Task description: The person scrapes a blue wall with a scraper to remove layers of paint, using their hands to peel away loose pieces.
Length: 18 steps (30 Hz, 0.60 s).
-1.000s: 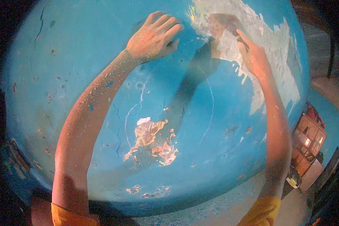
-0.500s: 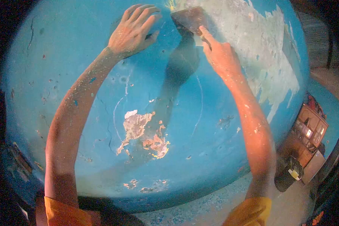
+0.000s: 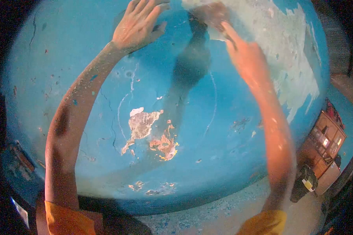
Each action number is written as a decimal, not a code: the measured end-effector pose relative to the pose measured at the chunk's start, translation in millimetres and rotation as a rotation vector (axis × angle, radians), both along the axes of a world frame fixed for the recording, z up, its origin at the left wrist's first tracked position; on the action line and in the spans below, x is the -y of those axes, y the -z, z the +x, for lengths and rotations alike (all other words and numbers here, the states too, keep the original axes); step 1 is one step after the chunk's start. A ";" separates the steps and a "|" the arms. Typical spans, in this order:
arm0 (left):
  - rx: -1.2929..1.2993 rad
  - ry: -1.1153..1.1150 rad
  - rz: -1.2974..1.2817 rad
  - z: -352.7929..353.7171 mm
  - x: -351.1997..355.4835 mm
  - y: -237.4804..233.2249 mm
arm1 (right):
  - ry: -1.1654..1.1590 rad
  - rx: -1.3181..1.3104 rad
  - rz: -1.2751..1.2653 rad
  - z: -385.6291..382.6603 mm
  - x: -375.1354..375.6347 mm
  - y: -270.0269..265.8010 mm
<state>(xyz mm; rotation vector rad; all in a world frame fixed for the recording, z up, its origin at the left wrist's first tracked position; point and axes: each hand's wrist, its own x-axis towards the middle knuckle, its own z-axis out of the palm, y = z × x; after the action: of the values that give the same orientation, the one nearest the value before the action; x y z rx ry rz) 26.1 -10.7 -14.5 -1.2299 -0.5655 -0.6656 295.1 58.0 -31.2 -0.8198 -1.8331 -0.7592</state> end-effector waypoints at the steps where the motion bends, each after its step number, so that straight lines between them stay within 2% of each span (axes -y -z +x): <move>1: -0.020 0.016 -0.032 0.7 -0.1 -0.3 | 0.048 0.005 -0.031 4.3 1.1 4.7; 3: -0.039 0.037 -0.077 -0.3 0.7 1.9 | 0.101 0.011 -0.075 -4.8 1.4 8.0; 5: -0.026 0.041 -0.034 0.7 0.3 0.1 | 0.064 -0.014 0.067 -26.2 3.2 0.4; 8: -0.011 0.003 0.011 1.0 0.2 0.6 | -0.025 0.015 0.122 -15.2 -13.5 -2.8; 11: -0.038 0.015 -0.057 0.5 0.2 0.8 | 0.023 0.044 -0.002 9.2 -3.1 -3.3; 15: -0.042 0.060 -0.109 0.6 0.7 1.2 | 0.012 0.003 -0.035 -18.0 -9.8 0.5; 17: 0.013 0.027 -0.056 0.0 -1.4 3.3 | -0.074 -0.013 0.231 -49.9 -0.3 -21.9; 18: 0.011 0.022 -0.052 2.0 -2.1 3.0 | -0.078 -0.016 0.234 -45.8 11.6 -27.8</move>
<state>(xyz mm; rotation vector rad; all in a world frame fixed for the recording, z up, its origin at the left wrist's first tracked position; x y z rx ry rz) 28.2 -8.6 -17.6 -1.2834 -0.5820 -0.6798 249.3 46.4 -3.5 -0.5980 -1.7126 -0.8947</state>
